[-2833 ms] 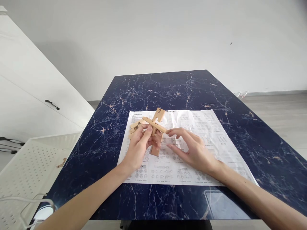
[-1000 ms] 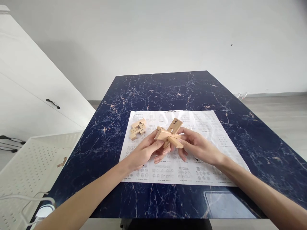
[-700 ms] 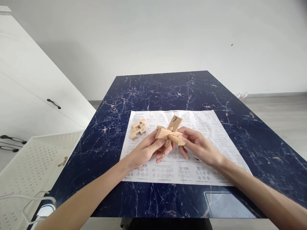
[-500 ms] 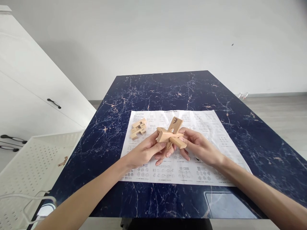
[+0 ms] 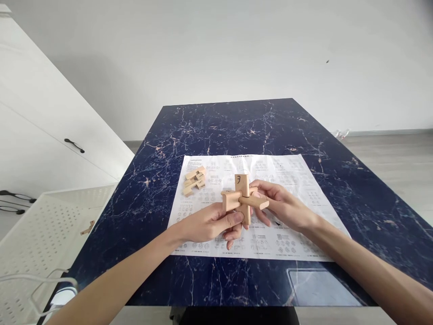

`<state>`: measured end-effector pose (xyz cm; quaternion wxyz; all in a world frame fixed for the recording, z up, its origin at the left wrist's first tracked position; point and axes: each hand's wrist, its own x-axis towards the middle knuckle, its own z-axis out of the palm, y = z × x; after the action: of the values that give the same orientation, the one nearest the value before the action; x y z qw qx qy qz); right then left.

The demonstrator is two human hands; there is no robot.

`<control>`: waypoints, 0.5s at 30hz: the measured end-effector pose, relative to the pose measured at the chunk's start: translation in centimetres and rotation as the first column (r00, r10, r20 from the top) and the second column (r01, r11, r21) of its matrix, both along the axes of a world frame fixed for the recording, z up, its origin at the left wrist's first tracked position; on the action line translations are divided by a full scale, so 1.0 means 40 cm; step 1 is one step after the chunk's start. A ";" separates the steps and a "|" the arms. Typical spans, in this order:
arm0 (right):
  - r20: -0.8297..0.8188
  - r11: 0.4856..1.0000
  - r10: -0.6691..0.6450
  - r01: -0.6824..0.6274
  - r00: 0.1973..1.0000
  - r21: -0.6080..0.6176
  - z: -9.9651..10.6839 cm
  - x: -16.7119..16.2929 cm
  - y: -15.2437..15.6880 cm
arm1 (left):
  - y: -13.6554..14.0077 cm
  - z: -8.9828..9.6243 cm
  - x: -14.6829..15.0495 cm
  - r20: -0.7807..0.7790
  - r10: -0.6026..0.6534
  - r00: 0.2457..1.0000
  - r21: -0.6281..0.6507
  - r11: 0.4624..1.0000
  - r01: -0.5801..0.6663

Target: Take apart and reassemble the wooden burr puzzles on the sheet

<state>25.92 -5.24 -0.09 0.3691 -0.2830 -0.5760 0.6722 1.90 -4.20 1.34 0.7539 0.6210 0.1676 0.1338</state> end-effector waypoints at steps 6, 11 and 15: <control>-0.067 0.986 -0.133 0.124 0.989 -0.115 -0.022 -0.003 -0.002 | 0.008 -0.012 0.004 0.020 0.087 0.996 -0.017 0.996 -0.086; -0.140 0.869 -0.475 0.438 0.869 -0.229 -0.015 0.021 0.027 | -0.002 -0.005 0.011 -0.072 0.172 0.982 -0.013 0.985 -0.173; -0.205 0.695 -0.700 0.588 0.684 -0.413 -0.019 0.053 0.059 | -0.007 0.004 0.013 -0.132 0.171 0.976 -0.016 0.984 -0.175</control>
<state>28.05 -2.86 -0.84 0.6294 -0.4015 -0.2477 0.6174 2.41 -4.49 1.51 0.7353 0.6010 0.2716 0.1559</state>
